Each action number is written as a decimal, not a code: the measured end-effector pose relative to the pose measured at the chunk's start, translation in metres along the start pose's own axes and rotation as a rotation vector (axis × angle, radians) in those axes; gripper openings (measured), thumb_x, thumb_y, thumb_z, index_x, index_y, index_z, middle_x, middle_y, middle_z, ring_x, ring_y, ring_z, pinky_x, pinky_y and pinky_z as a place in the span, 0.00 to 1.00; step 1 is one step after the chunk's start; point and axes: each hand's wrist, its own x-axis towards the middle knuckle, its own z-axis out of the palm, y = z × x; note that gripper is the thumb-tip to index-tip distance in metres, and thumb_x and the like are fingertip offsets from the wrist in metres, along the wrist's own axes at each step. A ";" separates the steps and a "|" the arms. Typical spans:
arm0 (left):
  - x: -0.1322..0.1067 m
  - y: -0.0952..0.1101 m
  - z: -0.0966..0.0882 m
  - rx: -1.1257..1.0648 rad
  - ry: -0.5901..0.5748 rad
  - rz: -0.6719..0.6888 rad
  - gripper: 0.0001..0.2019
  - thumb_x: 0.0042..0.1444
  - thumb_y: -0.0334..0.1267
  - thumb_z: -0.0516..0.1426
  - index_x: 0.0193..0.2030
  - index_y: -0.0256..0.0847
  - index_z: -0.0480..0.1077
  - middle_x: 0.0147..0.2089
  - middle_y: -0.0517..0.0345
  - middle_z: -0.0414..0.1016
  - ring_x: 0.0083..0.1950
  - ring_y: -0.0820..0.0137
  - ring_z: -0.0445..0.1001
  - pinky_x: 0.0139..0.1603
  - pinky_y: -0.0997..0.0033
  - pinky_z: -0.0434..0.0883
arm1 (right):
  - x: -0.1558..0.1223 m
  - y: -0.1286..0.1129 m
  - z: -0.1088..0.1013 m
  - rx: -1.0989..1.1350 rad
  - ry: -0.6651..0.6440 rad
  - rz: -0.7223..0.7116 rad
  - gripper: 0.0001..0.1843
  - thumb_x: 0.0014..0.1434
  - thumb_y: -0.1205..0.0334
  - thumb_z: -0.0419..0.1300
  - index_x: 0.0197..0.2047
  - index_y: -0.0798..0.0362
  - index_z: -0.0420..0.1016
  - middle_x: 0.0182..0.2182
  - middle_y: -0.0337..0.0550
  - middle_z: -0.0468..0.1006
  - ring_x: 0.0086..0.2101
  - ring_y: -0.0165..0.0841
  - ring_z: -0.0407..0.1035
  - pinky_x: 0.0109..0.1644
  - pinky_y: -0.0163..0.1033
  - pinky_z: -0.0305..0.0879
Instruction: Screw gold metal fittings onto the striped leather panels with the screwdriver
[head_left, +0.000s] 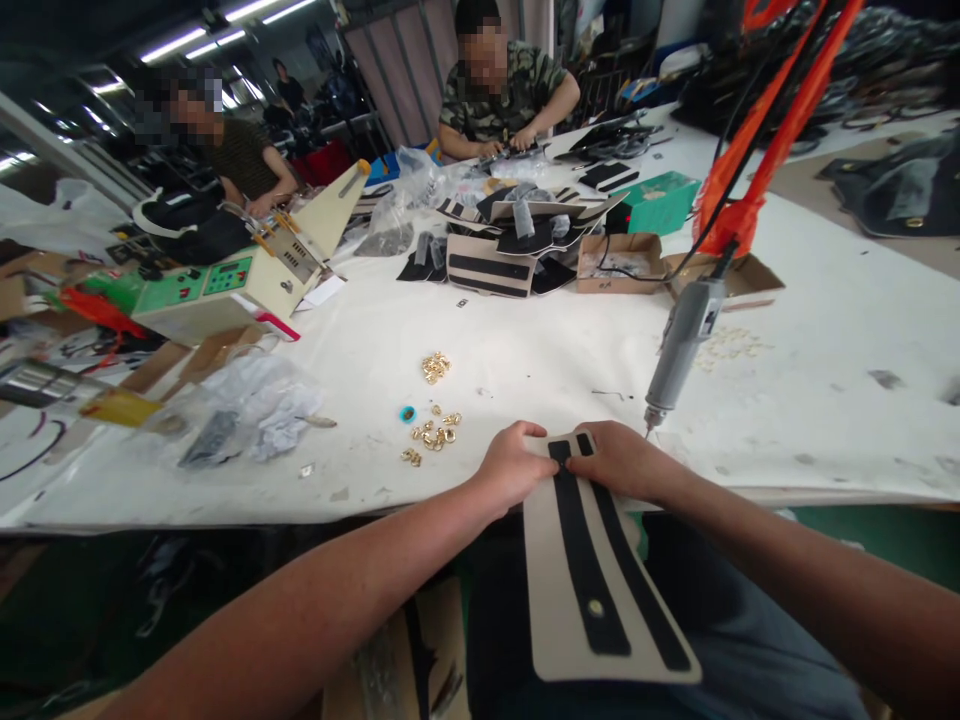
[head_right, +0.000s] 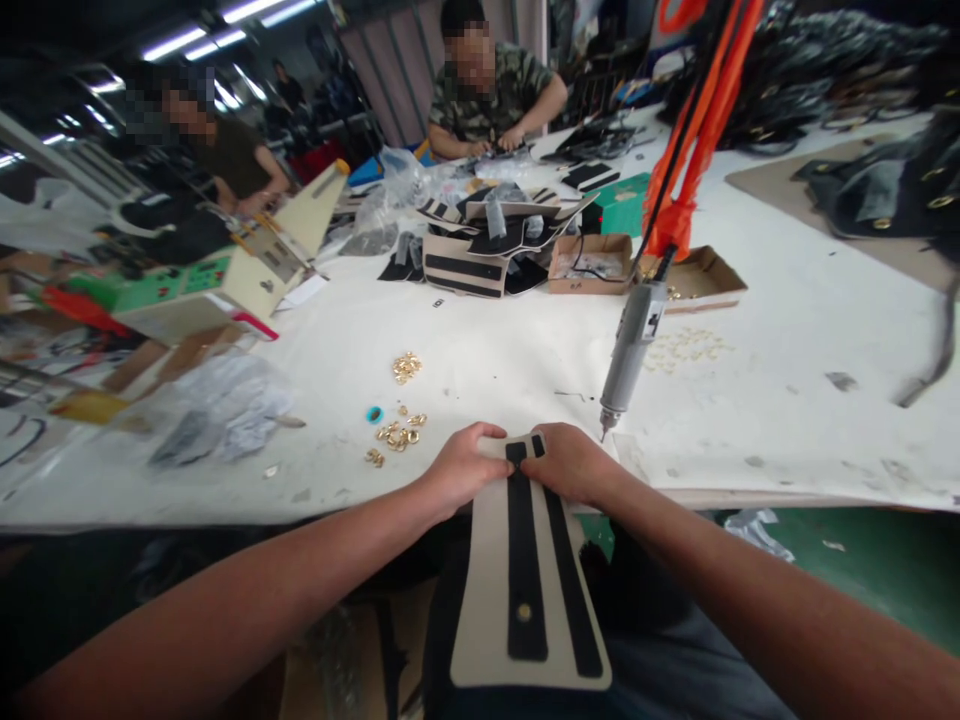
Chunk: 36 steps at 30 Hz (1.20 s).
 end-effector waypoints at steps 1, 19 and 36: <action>0.000 0.001 -0.001 0.022 0.001 0.016 0.23 0.47 0.30 0.69 0.52 0.42 0.78 0.41 0.55 0.82 0.41 0.60 0.82 0.37 0.67 0.75 | 0.001 0.000 0.000 -0.003 0.003 0.002 0.04 0.58 0.64 0.64 0.31 0.52 0.75 0.29 0.40 0.81 0.32 0.36 0.75 0.32 0.37 0.60; -0.010 -0.039 0.016 0.390 0.337 0.699 0.09 0.61 0.36 0.68 0.48 0.48 0.84 0.55 0.54 0.84 0.58 0.53 0.76 0.61 0.44 0.75 | 0.007 0.000 -0.005 0.091 0.000 -0.033 0.02 0.54 0.66 0.67 0.32 0.54 0.78 0.28 0.40 0.81 0.32 0.34 0.73 0.31 0.33 0.58; -0.002 -0.042 0.011 0.350 0.359 0.669 0.08 0.60 0.45 0.65 0.44 0.52 0.85 0.54 0.56 0.85 0.58 0.52 0.77 0.63 0.43 0.75 | -0.051 0.142 -0.126 0.149 0.697 0.091 0.23 0.65 0.43 0.60 0.51 0.51 0.83 0.38 0.44 0.86 0.37 0.41 0.80 0.41 0.41 0.72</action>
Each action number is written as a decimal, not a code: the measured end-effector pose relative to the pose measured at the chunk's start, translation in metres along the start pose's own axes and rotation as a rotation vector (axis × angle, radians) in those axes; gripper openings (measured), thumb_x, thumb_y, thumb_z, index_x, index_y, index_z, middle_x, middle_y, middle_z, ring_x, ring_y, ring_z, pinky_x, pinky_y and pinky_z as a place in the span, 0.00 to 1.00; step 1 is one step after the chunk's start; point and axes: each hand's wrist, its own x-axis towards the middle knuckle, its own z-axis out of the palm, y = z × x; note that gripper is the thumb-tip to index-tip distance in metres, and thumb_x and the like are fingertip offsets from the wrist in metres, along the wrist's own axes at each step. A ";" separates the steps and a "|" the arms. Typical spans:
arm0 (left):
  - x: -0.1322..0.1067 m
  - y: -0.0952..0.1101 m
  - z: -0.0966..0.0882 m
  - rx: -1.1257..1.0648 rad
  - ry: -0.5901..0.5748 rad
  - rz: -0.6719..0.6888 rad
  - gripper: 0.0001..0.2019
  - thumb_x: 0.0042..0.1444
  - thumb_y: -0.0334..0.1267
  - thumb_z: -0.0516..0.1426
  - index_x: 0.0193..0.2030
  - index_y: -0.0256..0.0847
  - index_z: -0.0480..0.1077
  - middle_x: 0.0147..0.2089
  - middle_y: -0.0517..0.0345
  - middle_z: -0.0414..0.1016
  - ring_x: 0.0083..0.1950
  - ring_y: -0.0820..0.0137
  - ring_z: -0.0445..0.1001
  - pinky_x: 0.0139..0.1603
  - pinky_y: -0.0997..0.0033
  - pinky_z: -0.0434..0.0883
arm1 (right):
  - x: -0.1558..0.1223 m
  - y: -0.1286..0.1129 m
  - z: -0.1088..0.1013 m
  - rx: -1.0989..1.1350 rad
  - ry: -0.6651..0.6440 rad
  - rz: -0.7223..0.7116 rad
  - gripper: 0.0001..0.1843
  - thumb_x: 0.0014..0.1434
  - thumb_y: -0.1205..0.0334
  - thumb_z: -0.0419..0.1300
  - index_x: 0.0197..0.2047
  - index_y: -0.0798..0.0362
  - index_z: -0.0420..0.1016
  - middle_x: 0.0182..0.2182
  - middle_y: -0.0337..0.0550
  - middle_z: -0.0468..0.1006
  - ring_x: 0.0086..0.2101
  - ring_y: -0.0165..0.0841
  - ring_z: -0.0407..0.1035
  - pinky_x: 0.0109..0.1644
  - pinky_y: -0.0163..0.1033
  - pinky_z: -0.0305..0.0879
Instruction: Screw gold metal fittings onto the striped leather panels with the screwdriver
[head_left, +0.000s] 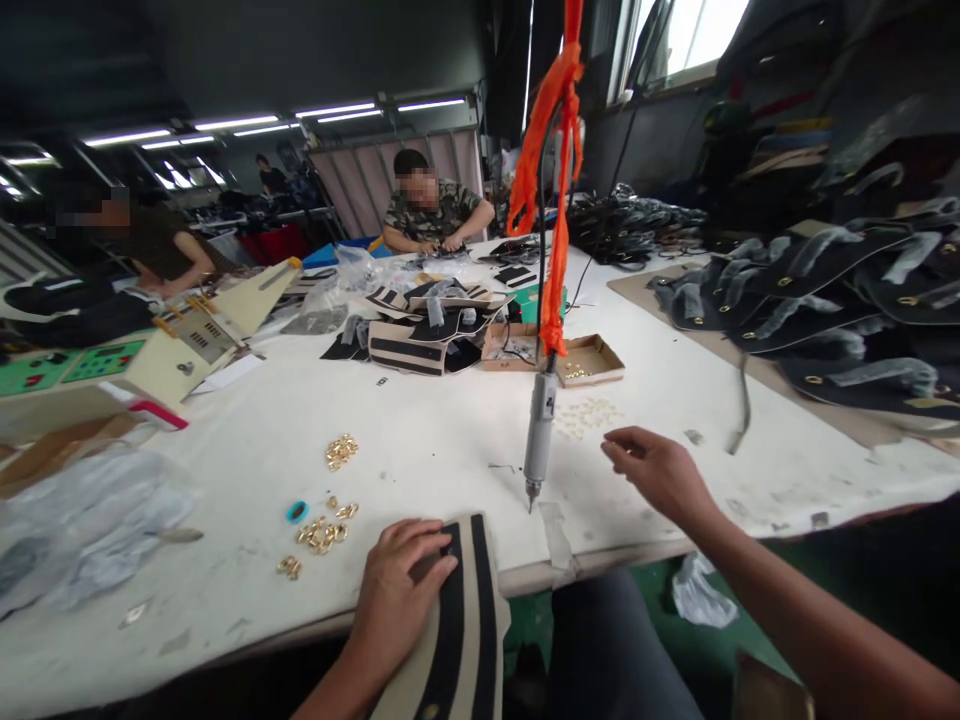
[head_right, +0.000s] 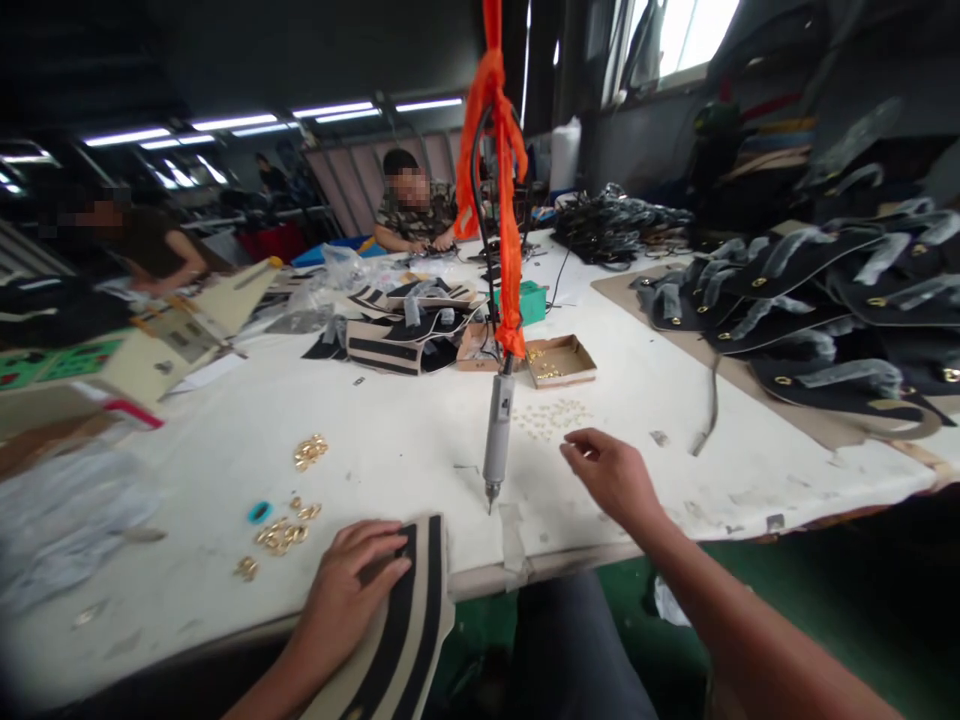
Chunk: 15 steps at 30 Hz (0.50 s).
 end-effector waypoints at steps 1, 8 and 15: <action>0.001 0.001 -0.002 0.005 -0.013 0.003 0.08 0.60 0.44 0.65 0.43 0.52 0.85 0.54 0.56 0.85 0.58 0.52 0.78 0.62 0.43 0.75 | 0.015 0.009 -0.008 -0.033 0.032 0.021 0.23 0.64 0.45 0.61 0.52 0.51 0.83 0.39 0.45 0.86 0.37 0.41 0.80 0.41 0.41 0.71; 0.009 0.000 -0.009 0.062 -0.041 0.037 0.07 0.55 0.37 0.69 0.41 0.53 0.85 0.50 0.58 0.86 0.55 0.51 0.79 0.58 0.45 0.76 | 0.072 0.031 -0.009 -0.218 0.070 0.101 0.16 0.62 0.51 0.62 0.45 0.51 0.85 0.35 0.46 0.86 0.35 0.41 0.77 0.37 0.41 0.65; 0.002 0.000 -0.002 0.007 -0.031 0.015 0.08 0.55 0.35 0.71 0.41 0.51 0.85 0.52 0.57 0.85 0.57 0.51 0.77 0.60 0.44 0.72 | 0.084 0.036 0.000 -0.478 0.040 0.109 0.17 0.64 0.47 0.61 0.43 0.48 0.86 0.38 0.48 0.86 0.39 0.44 0.77 0.37 0.42 0.62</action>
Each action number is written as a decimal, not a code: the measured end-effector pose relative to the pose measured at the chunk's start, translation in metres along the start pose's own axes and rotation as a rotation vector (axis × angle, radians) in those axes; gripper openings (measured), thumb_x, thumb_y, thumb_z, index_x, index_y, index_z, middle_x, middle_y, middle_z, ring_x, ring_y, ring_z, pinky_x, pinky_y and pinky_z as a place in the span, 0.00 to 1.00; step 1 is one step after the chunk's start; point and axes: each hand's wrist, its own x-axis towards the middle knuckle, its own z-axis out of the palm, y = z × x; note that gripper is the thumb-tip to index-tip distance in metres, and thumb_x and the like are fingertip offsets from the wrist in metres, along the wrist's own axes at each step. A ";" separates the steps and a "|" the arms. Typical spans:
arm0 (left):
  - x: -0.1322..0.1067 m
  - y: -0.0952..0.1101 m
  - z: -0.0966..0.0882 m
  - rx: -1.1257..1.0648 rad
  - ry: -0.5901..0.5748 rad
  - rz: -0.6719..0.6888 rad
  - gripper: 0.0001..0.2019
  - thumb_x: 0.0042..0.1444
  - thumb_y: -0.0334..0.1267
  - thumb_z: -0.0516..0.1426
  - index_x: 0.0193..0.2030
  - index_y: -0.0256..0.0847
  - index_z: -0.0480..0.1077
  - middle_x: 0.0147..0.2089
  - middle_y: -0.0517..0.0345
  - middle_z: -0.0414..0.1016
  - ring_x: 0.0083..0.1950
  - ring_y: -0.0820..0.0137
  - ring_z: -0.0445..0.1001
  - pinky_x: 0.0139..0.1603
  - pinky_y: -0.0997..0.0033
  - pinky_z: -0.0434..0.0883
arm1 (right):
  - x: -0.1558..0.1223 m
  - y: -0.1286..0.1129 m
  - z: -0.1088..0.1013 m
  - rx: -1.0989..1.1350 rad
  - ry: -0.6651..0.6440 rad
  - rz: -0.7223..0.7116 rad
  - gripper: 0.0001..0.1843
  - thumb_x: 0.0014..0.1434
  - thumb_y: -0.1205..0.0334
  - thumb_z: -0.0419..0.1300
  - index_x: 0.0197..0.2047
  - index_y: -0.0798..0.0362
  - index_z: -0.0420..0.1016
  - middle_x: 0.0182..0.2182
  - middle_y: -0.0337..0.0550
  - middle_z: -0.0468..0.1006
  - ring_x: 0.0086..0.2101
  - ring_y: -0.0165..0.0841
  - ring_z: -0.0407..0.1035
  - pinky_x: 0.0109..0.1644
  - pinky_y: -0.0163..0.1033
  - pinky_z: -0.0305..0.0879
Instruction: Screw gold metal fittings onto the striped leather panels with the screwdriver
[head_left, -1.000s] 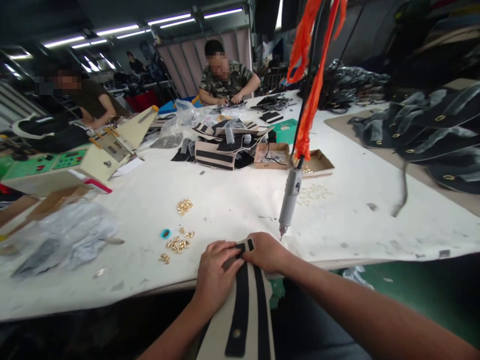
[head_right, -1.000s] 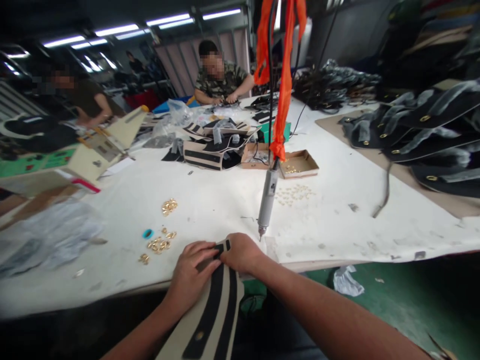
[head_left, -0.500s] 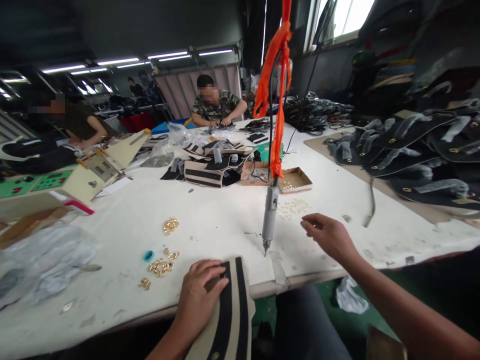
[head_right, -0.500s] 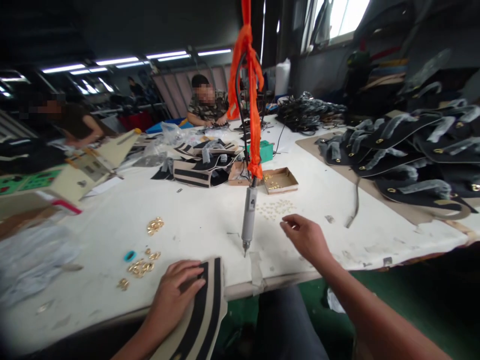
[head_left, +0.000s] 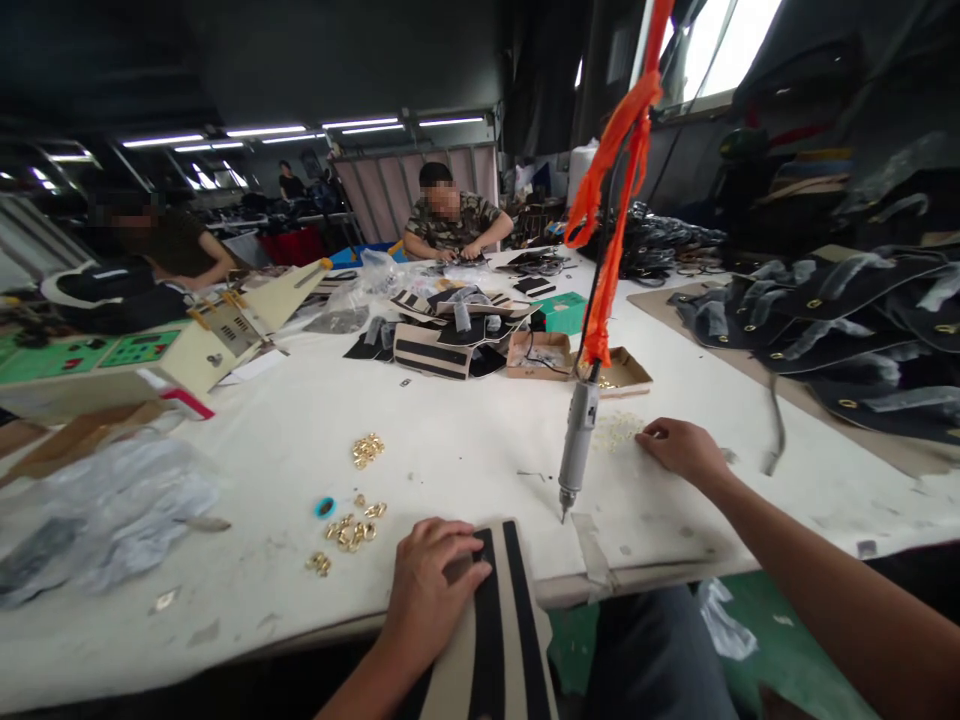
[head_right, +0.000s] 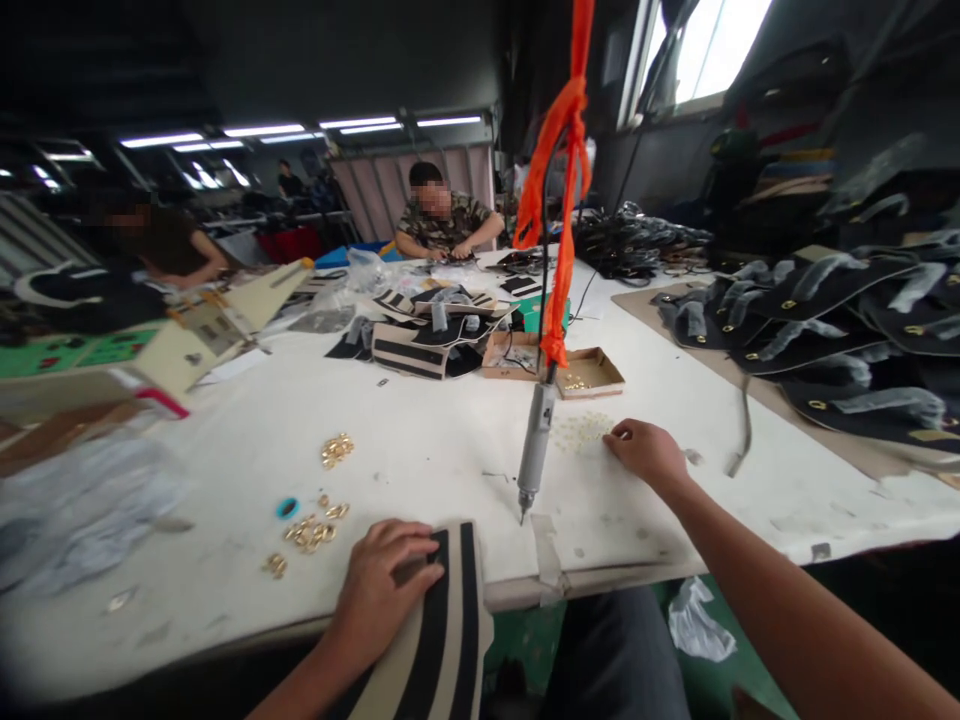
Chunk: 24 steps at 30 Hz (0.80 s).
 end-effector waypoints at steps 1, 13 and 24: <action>-0.001 0.000 0.001 -0.006 0.009 -0.003 0.08 0.55 0.35 0.71 0.41 0.51 0.85 0.52 0.56 0.85 0.57 0.51 0.76 0.60 0.44 0.71 | 0.001 0.000 -0.001 -0.034 -0.006 -0.006 0.18 0.65 0.46 0.60 0.43 0.48 0.86 0.38 0.49 0.86 0.39 0.44 0.77 0.37 0.42 0.61; -0.009 0.013 0.000 -0.091 0.005 -0.067 0.10 0.53 0.35 0.74 0.41 0.51 0.84 0.51 0.60 0.85 0.58 0.55 0.75 0.61 0.47 0.66 | -0.009 0.002 -0.015 -0.334 -0.093 -0.131 0.17 0.65 0.49 0.57 0.41 0.48 0.84 0.45 0.61 0.84 0.41 0.54 0.77 0.38 0.50 0.60; -0.012 0.013 0.002 -0.107 0.004 -0.052 0.10 0.54 0.40 0.75 0.42 0.51 0.84 0.52 0.63 0.85 0.58 0.57 0.74 0.61 0.51 0.65 | -0.010 0.025 -0.014 -0.331 -0.059 -0.052 0.19 0.59 0.39 0.59 0.41 0.39 0.85 0.52 0.64 0.83 0.45 0.60 0.76 0.43 0.60 0.64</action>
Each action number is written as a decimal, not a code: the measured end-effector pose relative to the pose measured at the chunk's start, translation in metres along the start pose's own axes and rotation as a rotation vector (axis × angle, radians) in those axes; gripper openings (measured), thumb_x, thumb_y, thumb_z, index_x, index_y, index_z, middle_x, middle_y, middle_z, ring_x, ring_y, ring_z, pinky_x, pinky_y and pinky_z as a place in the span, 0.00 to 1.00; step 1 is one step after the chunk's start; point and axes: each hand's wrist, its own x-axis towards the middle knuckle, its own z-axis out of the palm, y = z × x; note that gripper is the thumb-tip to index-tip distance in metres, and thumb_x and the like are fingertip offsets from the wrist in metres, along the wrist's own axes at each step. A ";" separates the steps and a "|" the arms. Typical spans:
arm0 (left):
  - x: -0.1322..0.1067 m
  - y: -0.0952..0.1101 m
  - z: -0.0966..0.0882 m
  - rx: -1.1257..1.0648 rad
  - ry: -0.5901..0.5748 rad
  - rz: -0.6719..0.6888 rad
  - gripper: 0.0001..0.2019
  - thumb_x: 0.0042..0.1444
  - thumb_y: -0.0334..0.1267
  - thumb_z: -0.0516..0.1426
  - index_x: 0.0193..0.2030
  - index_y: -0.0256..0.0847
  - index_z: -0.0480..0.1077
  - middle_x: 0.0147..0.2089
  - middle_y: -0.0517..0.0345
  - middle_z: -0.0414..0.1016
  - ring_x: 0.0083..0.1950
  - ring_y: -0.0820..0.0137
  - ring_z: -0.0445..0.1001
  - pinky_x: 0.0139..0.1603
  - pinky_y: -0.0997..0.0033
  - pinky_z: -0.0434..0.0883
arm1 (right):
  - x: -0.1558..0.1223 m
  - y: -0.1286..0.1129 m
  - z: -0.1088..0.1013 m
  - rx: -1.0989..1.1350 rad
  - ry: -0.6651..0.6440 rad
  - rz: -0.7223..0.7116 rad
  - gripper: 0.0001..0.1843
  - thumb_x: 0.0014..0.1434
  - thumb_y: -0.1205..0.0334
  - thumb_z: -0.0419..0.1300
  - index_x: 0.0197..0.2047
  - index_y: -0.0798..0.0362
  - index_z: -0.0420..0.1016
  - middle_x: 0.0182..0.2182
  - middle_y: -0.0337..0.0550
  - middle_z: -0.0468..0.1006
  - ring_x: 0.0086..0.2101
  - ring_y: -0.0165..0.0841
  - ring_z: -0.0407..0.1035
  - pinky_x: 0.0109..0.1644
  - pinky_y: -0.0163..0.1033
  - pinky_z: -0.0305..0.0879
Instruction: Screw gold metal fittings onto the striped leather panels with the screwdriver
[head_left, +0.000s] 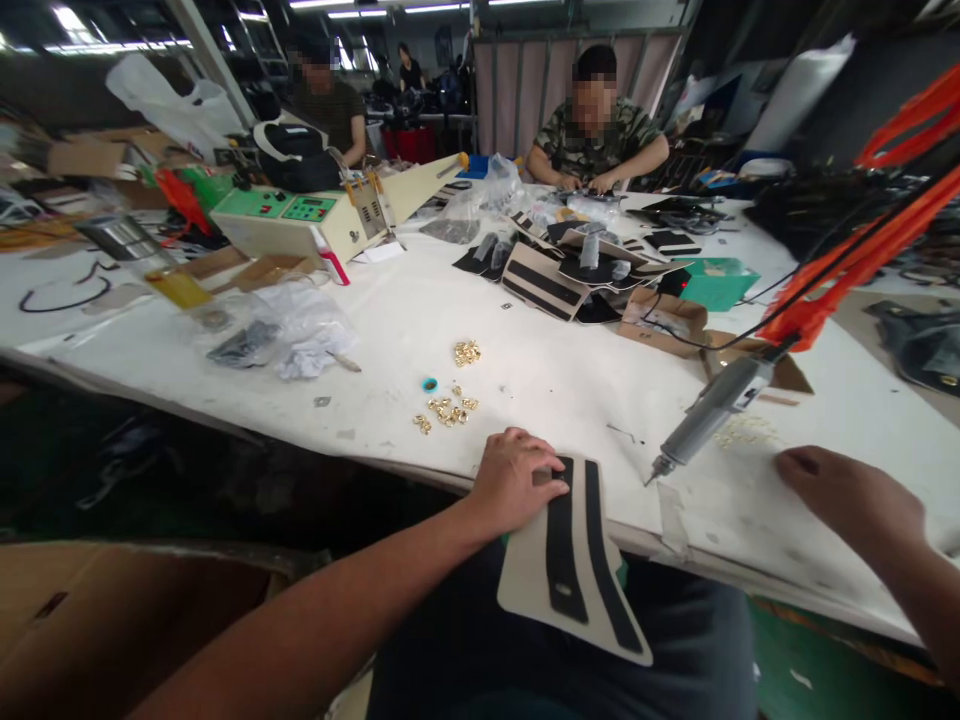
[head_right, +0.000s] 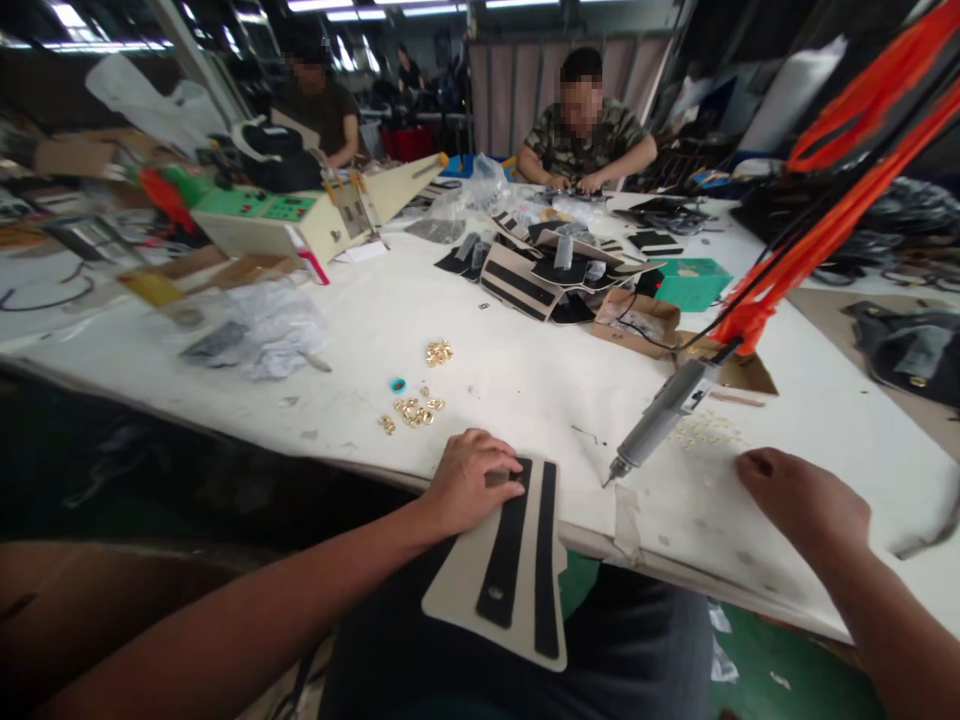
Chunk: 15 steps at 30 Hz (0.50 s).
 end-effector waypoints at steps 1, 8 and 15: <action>0.000 0.000 0.000 0.001 0.000 0.004 0.09 0.54 0.40 0.75 0.42 0.51 0.84 0.53 0.62 0.85 0.58 0.56 0.74 0.61 0.51 0.65 | 0.001 0.002 0.001 0.008 0.003 0.015 0.20 0.58 0.38 0.58 0.43 0.39 0.85 0.53 0.64 0.82 0.46 0.61 0.76 0.43 0.61 0.65; -0.003 -0.006 0.004 -0.005 -0.012 0.029 0.08 0.58 0.44 0.72 0.45 0.53 0.85 0.55 0.61 0.85 0.61 0.56 0.73 0.63 0.49 0.65 | -0.048 -0.011 -0.011 0.274 0.085 -0.029 0.20 0.60 0.35 0.55 0.46 0.34 0.79 0.45 0.60 0.84 0.47 0.62 0.76 0.50 0.63 0.67; -0.003 -0.006 0.003 0.035 0.003 0.074 0.08 0.60 0.45 0.72 0.46 0.52 0.85 0.54 0.61 0.85 0.59 0.56 0.73 0.61 0.49 0.66 | -0.171 -0.160 -0.020 0.657 -0.360 -0.411 0.20 0.62 0.36 0.60 0.39 0.44 0.78 0.29 0.42 0.80 0.33 0.44 0.74 0.40 0.46 0.69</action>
